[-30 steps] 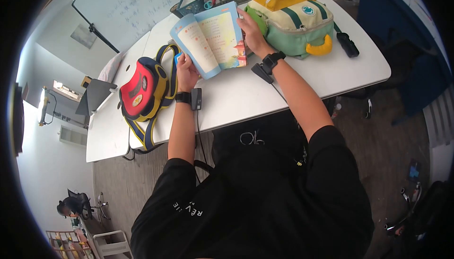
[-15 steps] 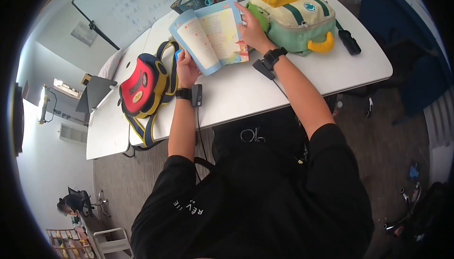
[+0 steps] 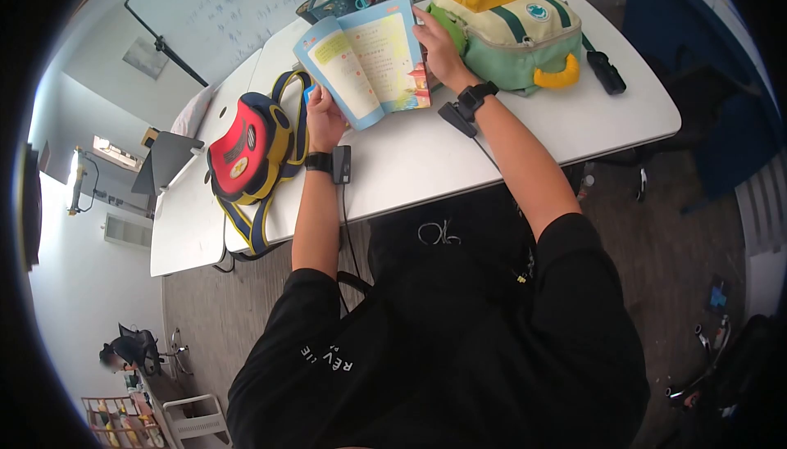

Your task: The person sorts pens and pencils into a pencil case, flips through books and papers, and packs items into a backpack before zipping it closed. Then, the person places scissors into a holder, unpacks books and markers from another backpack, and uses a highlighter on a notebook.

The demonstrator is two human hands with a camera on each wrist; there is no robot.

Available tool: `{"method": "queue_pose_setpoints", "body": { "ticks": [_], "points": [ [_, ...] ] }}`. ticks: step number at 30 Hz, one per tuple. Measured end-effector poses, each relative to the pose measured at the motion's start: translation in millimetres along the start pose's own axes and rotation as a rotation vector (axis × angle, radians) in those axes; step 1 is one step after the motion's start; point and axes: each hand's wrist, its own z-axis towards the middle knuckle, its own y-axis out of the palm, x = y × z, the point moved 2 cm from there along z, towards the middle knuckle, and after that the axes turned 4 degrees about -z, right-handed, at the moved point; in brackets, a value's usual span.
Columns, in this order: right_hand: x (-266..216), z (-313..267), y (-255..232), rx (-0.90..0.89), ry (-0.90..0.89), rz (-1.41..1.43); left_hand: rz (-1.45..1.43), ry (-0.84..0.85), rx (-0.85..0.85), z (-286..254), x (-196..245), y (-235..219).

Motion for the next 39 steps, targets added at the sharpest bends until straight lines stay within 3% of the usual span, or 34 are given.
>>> {"method": "queue_pose_setpoints", "body": {
  "ticks": [2,6,8,11,12,14,15,17,18,19,21,22,26,28,29,31,34,38,39],
  "points": [
    [0,0,-1,-0.02,-0.014,-0.013,-0.065,-0.008,0.344,-5,5,25],
    [8,1,2,-0.018,-0.081,-0.194,-0.047,-0.013,0.258,-4,1,2],
    [2,-1,3,-0.039,-0.099,-0.192,-0.071,-0.003,-0.144,4,-6,-27],
    [-8,-4,6,-0.054,-0.13,-0.24,-0.095,-0.003,-0.167,8,-13,-40],
    [-11,-4,6,-0.047,-0.134,-0.291,-0.095,0.0,-0.172,5,-8,-21],
    [-12,-4,9,-0.04,-0.142,-0.26,-0.085,-0.019,0.35,-6,4,22],
    [-12,-4,9,-0.035,-0.141,-0.228,-0.085,-0.017,0.344,-1,2,10],
    [-13,-3,8,-0.032,-0.135,-0.249,-0.001,-0.002,0.069,0,0,-4],
    [-12,-6,8,-0.032,-0.122,-0.268,-0.048,-0.001,0.252,-4,1,12],
    [-9,-5,8,-0.032,-0.114,-0.265,-0.047,-0.007,0.259,-4,-2,0],
    [0,1,4,-0.019,-0.131,-0.238,-0.075,-0.001,-0.062,1,-5,-21],
    [2,2,2,-0.04,-0.065,-0.123,-0.062,-0.002,-0.043,2,-8,-24],
    [0,5,-3,0.045,-0.138,-0.065,-0.009,0.0,0.071,0,-6,-9],
    [-2,0,-2,-0.037,0.005,-0.07,-0.052,0.007,0.132,-1,-4,-3],
    [-2,1,-2,-0.037,0.007,-0.069,-0.053,0.006,0.134,4,-8,-15],
    [1,-1,2,-0.015,0.009,-0.178,-0.012,-0.018,-0.045,11,-22,-50],
    [-10,-5,7,-0.039,-0.046,-0.197,-0.004,0.006,0.076,1,-8,-17],
    [-2,0,5,-0.031,-0.129,-0.218,-0.025,-0.009,0.026,3,-7,-14],
    [0,3,3,-0.03,-0.132,-0.219,-0.038,-0.007,0.149,-1,-2,4]
  ]
}}
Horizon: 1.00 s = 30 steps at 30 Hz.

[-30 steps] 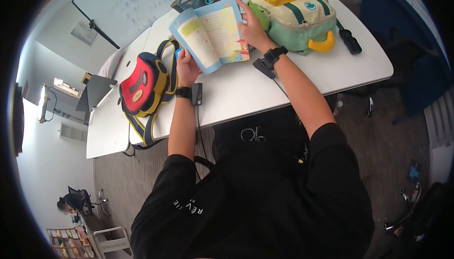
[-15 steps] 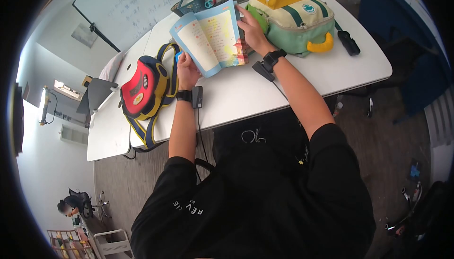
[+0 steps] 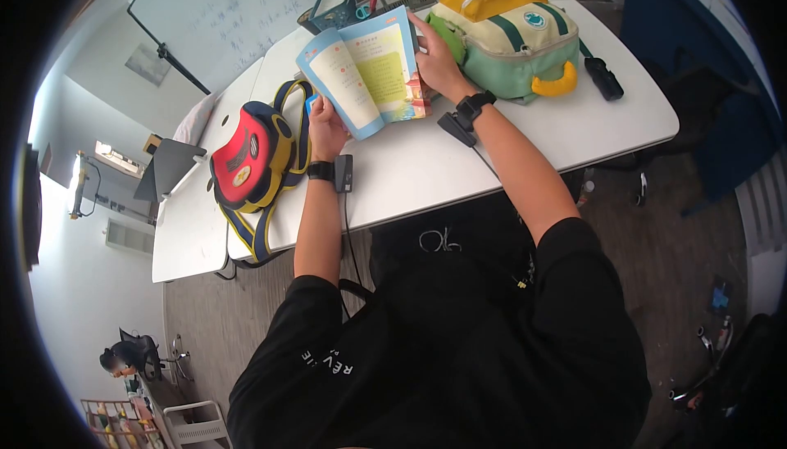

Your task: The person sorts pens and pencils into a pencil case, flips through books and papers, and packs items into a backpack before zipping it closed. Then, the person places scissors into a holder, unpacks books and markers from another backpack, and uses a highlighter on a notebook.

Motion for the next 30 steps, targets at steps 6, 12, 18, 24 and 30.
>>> {"method": "queue_pose_setpoints", "body": {
  "ticks": [6,12,18,24,30],
  "points": [
    [6,-2,-5,-0.019,0.104,0.222,-0.005,-0.011,-0.175,3,-4,-25],
    [-8,-4,2,-0.011,0.02,0.018,-0.009,-0.004,0.03,3,-2,-9],
    [-11,-6,2,-0.005,0.014,-0.05,-0.015,-0.004,-0.178,6,-5,-28],
    [-8,-3,1,-0.009,0.016,0.016,-0.048,0.001,0.127,-7,5,15],
    [3,-4,-1,-0.004,0.047,-0.028,-0.164,-0.041,-0.457,15,-7,-39]
  ]
}}
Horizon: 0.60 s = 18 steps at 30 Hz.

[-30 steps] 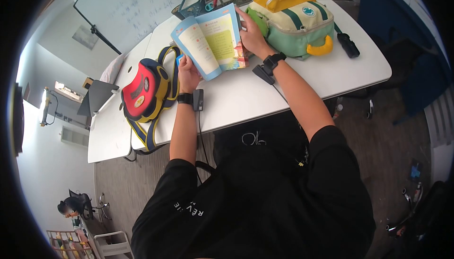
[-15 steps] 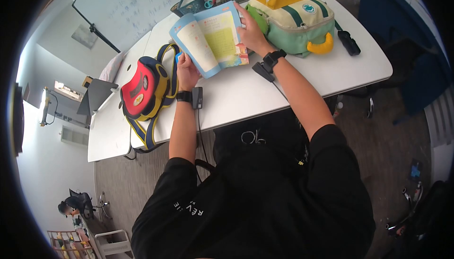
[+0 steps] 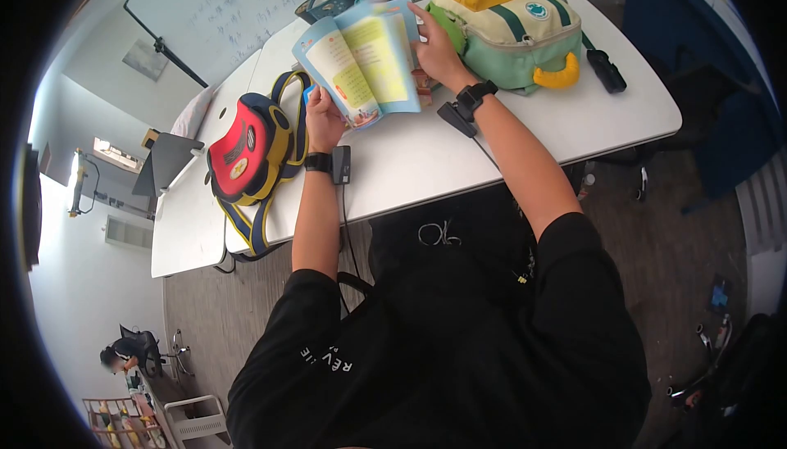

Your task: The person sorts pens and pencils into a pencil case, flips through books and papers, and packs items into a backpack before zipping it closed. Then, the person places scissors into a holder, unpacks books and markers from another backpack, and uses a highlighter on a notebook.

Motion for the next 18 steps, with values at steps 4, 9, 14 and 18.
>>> {"method": "queue_pose_setpoints", "body": {
  "ticks": [4,9,14,18],
  "points": [
    [-6,1,0,0.012,0.037,0.117,0.141,0.057,0.359,-1,-1,34],
    [1,2,-5,-0.01,0.065,0.239,0.088,0.069,0.363,-1,-2,29],
    [-4,-1,1,-0.019,0.01,0.094,0.076,0.032,0.33,-2,1,29],
    [-9,0,4,-0.024,-0.032,0.081,0.102,0.019,0.295,-1,0,21]
  ]
}}
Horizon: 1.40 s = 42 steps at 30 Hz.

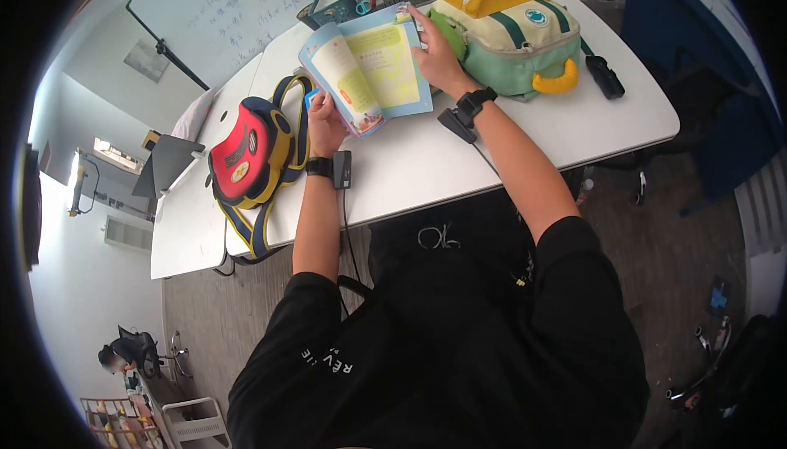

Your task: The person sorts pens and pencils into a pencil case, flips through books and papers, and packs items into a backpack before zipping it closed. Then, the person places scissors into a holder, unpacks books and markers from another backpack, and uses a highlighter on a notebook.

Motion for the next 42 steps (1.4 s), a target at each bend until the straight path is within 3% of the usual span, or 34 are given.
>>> {"method": "queue_pose_setpoints", "body": {
  "ticks": [3,11,17,20,34,42],
  "points": [
    [-7,-2,-1,0.008,-0.063,-0.127,0.019,0.013,-0.024,-1,-2,-3],
    [7,3,-6,-0.006,-0.038,-0.111,0.03,0.007,0.065,-2,0,11],
    [5,-1,-4,-0.007,-0.008,-0.094,0.071,0.002,-0.035,2,-4,-3],
    [4,1,-5,-0.009,-0.011,-0.101,0.062,0.01,0.029,1,-4,2],
    [1,2,-4,-0.002,-0.057,-0.112,0.048,0.0,0.013,-1,-2,6],
    [9,2,-6,0.027,0.052,0.04,0.065,0.013,0.012,0,-4,3]
  ]
}}
